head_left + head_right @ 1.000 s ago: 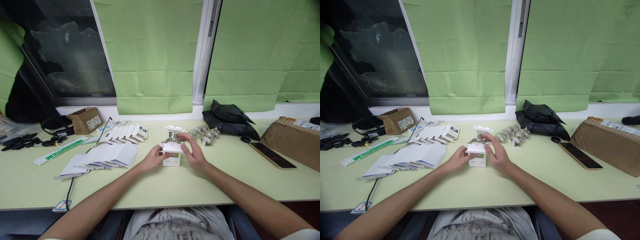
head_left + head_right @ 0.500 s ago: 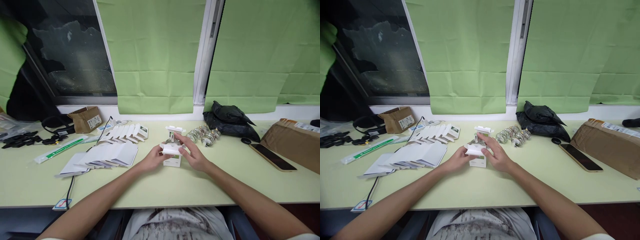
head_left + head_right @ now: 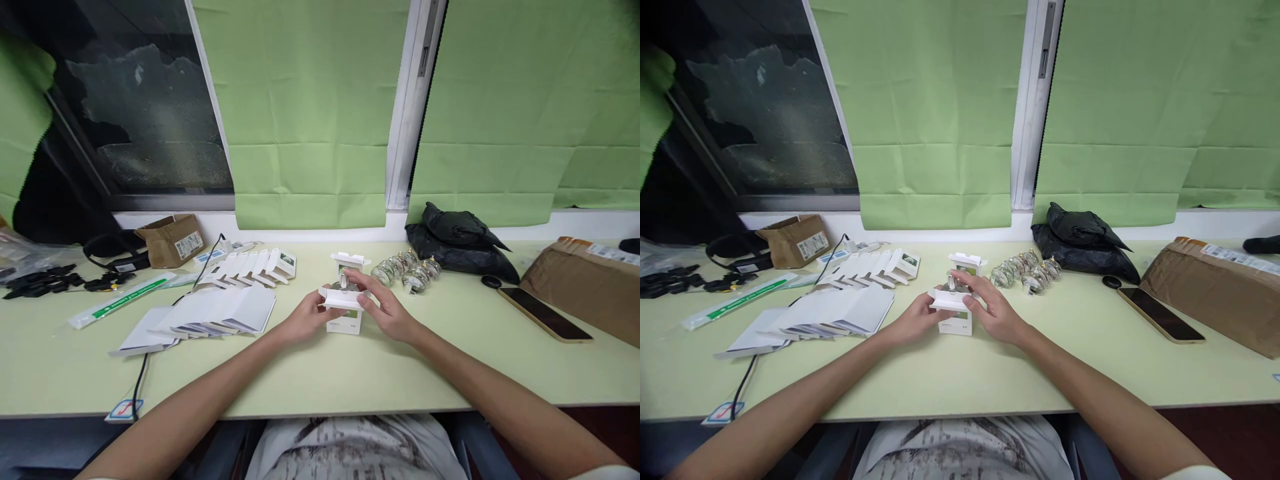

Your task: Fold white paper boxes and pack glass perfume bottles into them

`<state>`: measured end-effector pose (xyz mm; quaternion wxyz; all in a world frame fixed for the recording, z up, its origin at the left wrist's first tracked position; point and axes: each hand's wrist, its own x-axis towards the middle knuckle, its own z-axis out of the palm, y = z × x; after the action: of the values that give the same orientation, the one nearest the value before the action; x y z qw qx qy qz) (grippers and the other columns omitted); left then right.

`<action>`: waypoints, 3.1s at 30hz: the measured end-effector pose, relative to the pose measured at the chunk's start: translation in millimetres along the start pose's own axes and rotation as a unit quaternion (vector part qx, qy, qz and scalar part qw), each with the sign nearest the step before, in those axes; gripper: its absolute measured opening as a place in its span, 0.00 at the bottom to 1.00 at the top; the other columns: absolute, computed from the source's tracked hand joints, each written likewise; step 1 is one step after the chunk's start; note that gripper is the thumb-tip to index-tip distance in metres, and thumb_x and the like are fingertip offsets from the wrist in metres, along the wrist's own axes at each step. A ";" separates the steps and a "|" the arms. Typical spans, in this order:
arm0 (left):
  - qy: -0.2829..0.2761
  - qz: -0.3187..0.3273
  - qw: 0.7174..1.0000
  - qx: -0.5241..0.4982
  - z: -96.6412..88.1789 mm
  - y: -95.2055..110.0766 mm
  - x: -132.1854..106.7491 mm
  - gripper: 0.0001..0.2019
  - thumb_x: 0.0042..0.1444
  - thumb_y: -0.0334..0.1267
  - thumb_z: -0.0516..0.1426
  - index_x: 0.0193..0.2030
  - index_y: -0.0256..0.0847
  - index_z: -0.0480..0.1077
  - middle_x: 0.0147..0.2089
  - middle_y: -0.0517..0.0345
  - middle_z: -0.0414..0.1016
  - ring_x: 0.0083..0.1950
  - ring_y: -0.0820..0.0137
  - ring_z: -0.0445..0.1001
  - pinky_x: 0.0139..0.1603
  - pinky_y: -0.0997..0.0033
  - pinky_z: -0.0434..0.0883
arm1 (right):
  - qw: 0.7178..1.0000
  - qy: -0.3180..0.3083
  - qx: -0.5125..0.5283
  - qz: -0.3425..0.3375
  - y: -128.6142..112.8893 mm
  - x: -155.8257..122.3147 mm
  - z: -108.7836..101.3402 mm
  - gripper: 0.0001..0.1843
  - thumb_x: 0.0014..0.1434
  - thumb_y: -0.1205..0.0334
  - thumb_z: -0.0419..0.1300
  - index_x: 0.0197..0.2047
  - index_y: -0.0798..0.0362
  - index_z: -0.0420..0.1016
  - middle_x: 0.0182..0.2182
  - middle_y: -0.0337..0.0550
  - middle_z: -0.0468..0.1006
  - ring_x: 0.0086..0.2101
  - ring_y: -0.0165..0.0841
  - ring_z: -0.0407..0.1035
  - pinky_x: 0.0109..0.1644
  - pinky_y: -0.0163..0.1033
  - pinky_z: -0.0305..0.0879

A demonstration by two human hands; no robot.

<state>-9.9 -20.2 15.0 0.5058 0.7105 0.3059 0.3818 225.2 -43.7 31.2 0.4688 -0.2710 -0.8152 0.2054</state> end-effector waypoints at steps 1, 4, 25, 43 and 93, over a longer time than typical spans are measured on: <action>0.001 0.000 1.000 0.002 0.0 0.7 -0.3 0.19 0.59 0.50 0.67 0.49 0.39 0.75 0.48 0.52 0.76 0.50 0.61 0.75 0.49 0.65 0.72 | 1.000 -0.001 -0.001 0.001 -0.2 -0.1 -0.2 0.27 0.76 0.49 0.51 0.75 0.34 0.60 0.69 0.42 0.69 0.64 0.44 0.67 0.68 0.57 0.65; 0.000 -0.001 1.000 0.003 -0.1 2.1 -0.8 0.18 0.59 0.50 0.68 0.46 0.39 0.74 0.45 0.54 0.74 0.47 0.62 0.74 0.48 0.67 0.71 | 1.000 -0.001 -0.001 0.001 -0.9 -0.3 -0.5 0.26 0.76 0.49 0.51 0.75 0.35 0.61 0.69 0.43 0.70 0.63 0.44 0.67 0.68 0.57 0.65; -0.007 -0.006 1.000 0.000 0.4 6.5 -0.7 0.18 0.59 0.50 0.67 0.44 0.39 0.72 0.41 0.57 0.70 0.45 0.64 0.73 0.45 0.69 0.70 | 1.000 0.005 0.011 0.007 -1.5 -0.7 0.7 0.23 0.75 0.49 0.52 0.70 0.39 0.67 0.61 0.46 0.75 0.56 0.43 0.71 0.64 0.56 0.68; -0.007 -0.003 1.000 -0.017 0.6 6.2 -0.3 0.17 0.57 0.48 0.68 0.44 0.39 0.72 0.42 0.56 0.73 0.46 0.64 0.74 0.45 0.69 0.70 | 1.000 0.006 0.002 -0.004 -3.6 1.5 -0.6 0.19 0.75 0.49 0.52 0.64 0.42 0.71 0.57 0.48 0.76 0.53 0.43 0.71 0.60 0.52 0.68; -0.016 -0.005 1.000 -0.019 -0.7 4.6 0.9 0.14 0.58 0.45 0.69 0.44 0.39 0.75 0.45 0.57 0.69 0.49 0.65 0.73 0.47 0.70 0.70 | 0.985 0.004 0.139 0.097 3.6 3.7 3.6 0.24 0.75 0.43 0.51 0.55 0.46 0.83 0.55 0.45 0.80 0.55 0.42 0.73 0.62 0.47 0.66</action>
<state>-9.8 -20.5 19.7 0.5260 0.7054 0.2940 0.3731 221.4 -38.9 29.7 0.4830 -0.2821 -0.7465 0.3603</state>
